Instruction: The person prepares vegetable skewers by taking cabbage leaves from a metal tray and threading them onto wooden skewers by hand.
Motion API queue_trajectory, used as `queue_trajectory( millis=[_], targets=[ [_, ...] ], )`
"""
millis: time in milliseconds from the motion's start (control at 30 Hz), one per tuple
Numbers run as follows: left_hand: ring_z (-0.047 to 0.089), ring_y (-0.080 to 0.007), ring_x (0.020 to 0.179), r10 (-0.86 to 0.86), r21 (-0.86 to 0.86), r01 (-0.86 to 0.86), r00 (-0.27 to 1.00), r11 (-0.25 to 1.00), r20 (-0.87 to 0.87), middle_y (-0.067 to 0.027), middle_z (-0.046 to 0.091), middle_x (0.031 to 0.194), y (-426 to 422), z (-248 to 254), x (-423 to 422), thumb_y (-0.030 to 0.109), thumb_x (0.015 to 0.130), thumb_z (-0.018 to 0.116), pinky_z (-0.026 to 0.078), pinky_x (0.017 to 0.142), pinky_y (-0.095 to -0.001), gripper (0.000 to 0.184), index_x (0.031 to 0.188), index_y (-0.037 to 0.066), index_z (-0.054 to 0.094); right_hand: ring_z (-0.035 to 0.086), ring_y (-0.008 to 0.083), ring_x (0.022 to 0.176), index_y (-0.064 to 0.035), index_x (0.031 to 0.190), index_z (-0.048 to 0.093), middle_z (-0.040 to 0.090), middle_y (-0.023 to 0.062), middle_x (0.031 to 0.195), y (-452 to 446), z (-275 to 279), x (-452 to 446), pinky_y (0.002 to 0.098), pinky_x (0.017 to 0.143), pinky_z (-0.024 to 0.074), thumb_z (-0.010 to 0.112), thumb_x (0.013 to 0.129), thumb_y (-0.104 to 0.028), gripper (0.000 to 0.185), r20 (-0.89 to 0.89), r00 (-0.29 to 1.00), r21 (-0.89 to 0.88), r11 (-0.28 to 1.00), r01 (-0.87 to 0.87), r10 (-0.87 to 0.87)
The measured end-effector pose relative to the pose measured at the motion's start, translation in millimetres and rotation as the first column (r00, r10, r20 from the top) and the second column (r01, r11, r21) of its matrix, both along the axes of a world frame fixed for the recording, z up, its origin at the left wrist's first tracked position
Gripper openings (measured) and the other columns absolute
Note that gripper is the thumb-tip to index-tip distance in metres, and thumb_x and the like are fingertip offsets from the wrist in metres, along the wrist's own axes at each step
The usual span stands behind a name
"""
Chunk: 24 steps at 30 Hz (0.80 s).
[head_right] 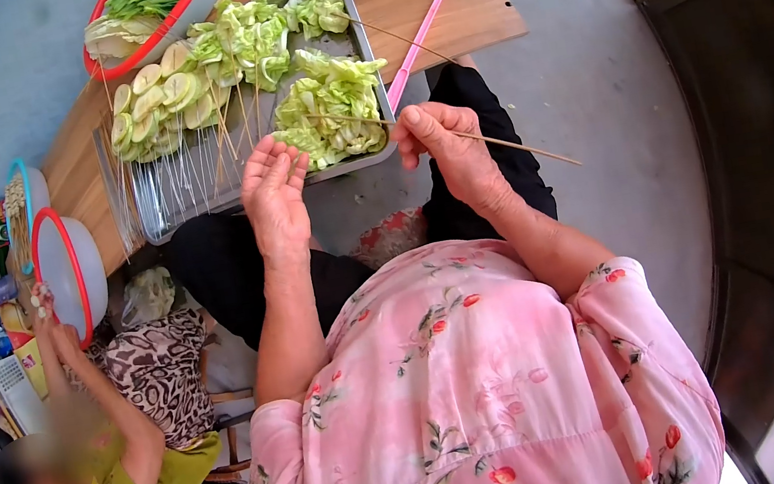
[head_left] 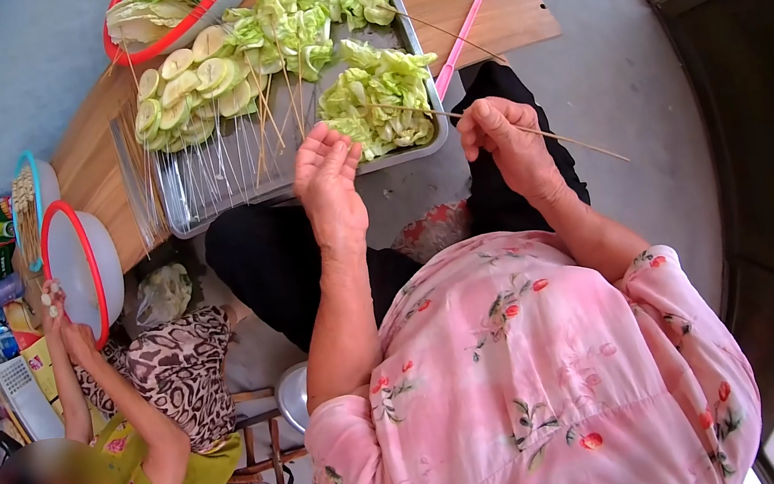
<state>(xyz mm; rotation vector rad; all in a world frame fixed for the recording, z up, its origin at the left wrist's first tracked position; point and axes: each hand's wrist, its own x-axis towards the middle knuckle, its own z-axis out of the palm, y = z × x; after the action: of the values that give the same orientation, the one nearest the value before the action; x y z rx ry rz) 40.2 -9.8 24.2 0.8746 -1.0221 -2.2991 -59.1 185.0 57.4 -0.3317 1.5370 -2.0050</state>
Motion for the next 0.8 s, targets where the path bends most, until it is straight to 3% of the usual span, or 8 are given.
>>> queue_trajectory(
  millis=[33, 100, 133, 200, 333, 533, 733, 800],
  targets=[
    [0.056, -0.0153, 0.09, -0.001, 0.003, 0.001, 1.0, 1.0, 0.001, -0.0054, 0.053, 0.097, 0.7, -4.3, 1.3, -0.004, 0.085, 0.052, 0.049, 0.081, -0.0315, 0.03, 0.115, 0.0, 0.05, 0.053, 0.0105, 0.056, -0.0022, 0.076, 0.063, 0.057, 0.0021, 0.065, 0.2, -0.6, -1.3, 0.0233, 0.054, 0.0442, 0.054, 0.09, -0.03, 0.032, 0.01, 1.0, 0.024, 0.999, 0.026, -0.026],
    [0.055, -0.0218, 0.1, -0.024, -0.486, 0.188, 0.946, 0.854, 0.324, -0.0111, 0.054, 0.11, 1.3, -12.3, 3.0, -0.004, 0.083, 0.052, 0.047, 0.083, -0.0346, 0.033, 0.115, 0.001, 0.05, 0.053, 0.0104, 0.056, -0.0021, 0.076, 0.063, 0.057, 0.0021, 0.065, 1.7, -2.4, -1.5, 0.0233, 0.053, 0.044, 0.055, 0.09, -0.03, 0.032, 0.019, 0.999, 0.048, 0.998, 0.042, -0.043],
    [0.055, -0.0218, 0.1, -0.025, -0.483, 0.189, 0.945, 0.855, 0.325, -0.0111, 0.054, 0.11, 0.7, -17.1, 3.6, -0.004, 0.083, 0.052, 0.047, 0.083, -0.0346, 0.033, 0.115, 0.001, 0.05, 0.052, 0.0103, 0.056, -0.0019, 0.076, 0.063, 0.057, 0.0021, 0.065, 2.6, -3.7, -1.6, 0.0233, 0.053, 0.0439, 0.056, 0.09, -0.03, 0.032, 0.027, 0.998, 0.069, 0.996, 0.054, -0.056],
    [0.052, -0.0307, 0.107, 0.185, -0.878, 0.378, 0.879, 0.293, 0.44, -0.0164, 0.052, 0.118, -1.4, -20.6, 3.6, -0.005, 0.078, 0.053, 0.044, 0.086, -0.0369, 0.036, 0.114, -0.001, 0.05, 0.052, 0.0102, 0.056, -0.0019, 0.076, 0.063, 0.057, 0.0021, 0.065, 3.7, -8.6, -0.3, 0.0233, 0.053, 0.0439, 0.057, 0.089, -0.029, 0.031, 0.051, 0.997, 0.072, 0.996, 0.047, -0.051],
    [0.051, -0.0364, 0.1, 0.373, -0.895, 0.444, 0.839, -0.048, 0.397, -0.0167, 0.056, 0.106, -7.6, -23.8, -7.4, 0.001, 0.077, 0.056, 0.041, 0.086, -0.0413, 0.038, 0.115, 0.0, 0.05, 0.052, 0.0101, 0.055, -0.0018, 0.076, 0.063, 0.057, 0.0023, 0.065, 3.4, -11.4, 1.9, 0.0234, 0.052, 0.044, 0.059, 0.088, -0.029, 0.029, 0.082, 0.996, 0.069, 0.997, 0.034, -0.04],
    [0.053, -0.0332, 0.091, 0.263, -0.846, 0.418, 0.82, 0.33, 0.508, -0.013, 0.061, 0.091, -15.7, -35.6, -4.0, 0.014, 0.077, 0.064, 0.041, 0.081, -0.0399, 0.032, 0.105, 0.002, 0.055, 0.052, 0.0101, 0.056, -0.0019, 0.077, 0.063, 0.058, 0.0024, 0.066, 6.5, -11.7, 0.8, 0.0234, 0.052, 0.044, 0.058, 0.088, -0.028, 0.029, 0.092, 0.995, 0.067, 0.997, 0.033, -0.039],
    [0.054, -0.031, 0.086, 0.19, -0.754, 0.444, 0.788, 0.484, 0.586, -0.0125, 0.061, 0.086, -24.5, -46.3, -10.8, 0.019, 0.075, 0.067, 0.042, 0.078, -0.0392, 0.023, 0.09, 0.002, 0.06, 0.052, 0.0098, 0.055, -0.0016, 0.078, 0.064, 0.058, 0.0026, 0.066, 4.3, -11.8, 8.2, 0.0227, 0.052, 0.044, 0.059, 0.088, -0.025, 0.026, 0.111, 0.994, 0.015, 1.0, 0.005, -0.006],
    [0.056, -0.0232, 0.076, 0.237, -0.806, 0.436, 0.801, 0.4, 0.55, -0.0101, 0.061, 0.08, -24.0, -48.3, -10.2, 0.018, 0.076, 0.068, 0.044, 0.07, -0.0329, 0.023, 0.088, 0.0, 0.061, 0.052, 0.0097, 0.055, -0.0014, 0.079, 0.064, 0.058, 0.0025, 0.065, 3.5, -9.5, 11.8, 0.0226, 0.052, 0.044, 0.059, 0.088, -0.025, 0.026, 0.111, 0.994, 0.004, 1.0, -0.011, 0.011]
  ],
)
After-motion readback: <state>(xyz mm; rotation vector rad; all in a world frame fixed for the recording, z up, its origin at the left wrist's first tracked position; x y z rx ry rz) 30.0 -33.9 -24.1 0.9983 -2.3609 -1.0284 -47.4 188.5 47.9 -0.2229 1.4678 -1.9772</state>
